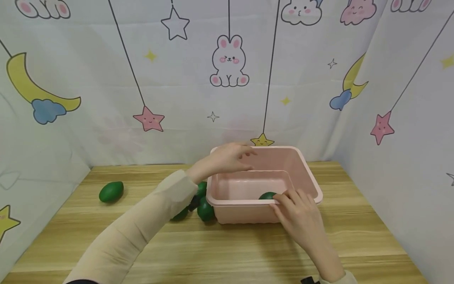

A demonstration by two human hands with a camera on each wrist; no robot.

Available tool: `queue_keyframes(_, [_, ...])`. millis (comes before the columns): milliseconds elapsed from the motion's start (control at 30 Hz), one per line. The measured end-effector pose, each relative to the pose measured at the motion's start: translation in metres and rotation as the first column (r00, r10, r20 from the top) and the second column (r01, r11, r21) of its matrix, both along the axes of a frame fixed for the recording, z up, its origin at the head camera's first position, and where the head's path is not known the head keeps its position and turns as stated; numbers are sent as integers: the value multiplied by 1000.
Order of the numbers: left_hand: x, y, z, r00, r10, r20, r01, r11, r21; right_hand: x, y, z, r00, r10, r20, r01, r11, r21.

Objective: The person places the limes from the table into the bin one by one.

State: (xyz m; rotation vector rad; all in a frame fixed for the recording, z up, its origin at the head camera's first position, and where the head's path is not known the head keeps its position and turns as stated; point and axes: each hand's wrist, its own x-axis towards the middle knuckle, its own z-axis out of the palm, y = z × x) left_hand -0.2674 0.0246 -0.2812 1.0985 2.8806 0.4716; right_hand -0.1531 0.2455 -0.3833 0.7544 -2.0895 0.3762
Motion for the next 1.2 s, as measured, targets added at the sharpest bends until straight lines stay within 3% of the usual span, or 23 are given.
queue_keyframes(233, [2, -13, -1, 1000, -13, -13, 14, 996, 91, 0, 0, 0, 1000, 0, -12, 0, 1000, -9])
queue_keyframes(467, [5, -25, -6, 999, 27, -40, -22, 991, 133, 0, 0, 0, 1000, -3, -16, 3, 1000, -10])
queue_keyframes(800, [13, -44, -10, 999, 50, 7, -50, 950, 307, 0, 1, 0, 1000, -1, -15, 1, 1000, -10])
queue_keyframes(1200, [25, -58, -16, 997, 73, -37, -53, 923, 382, 0, 0, 0, 1000, 2, -17, -2, 1000, -10])
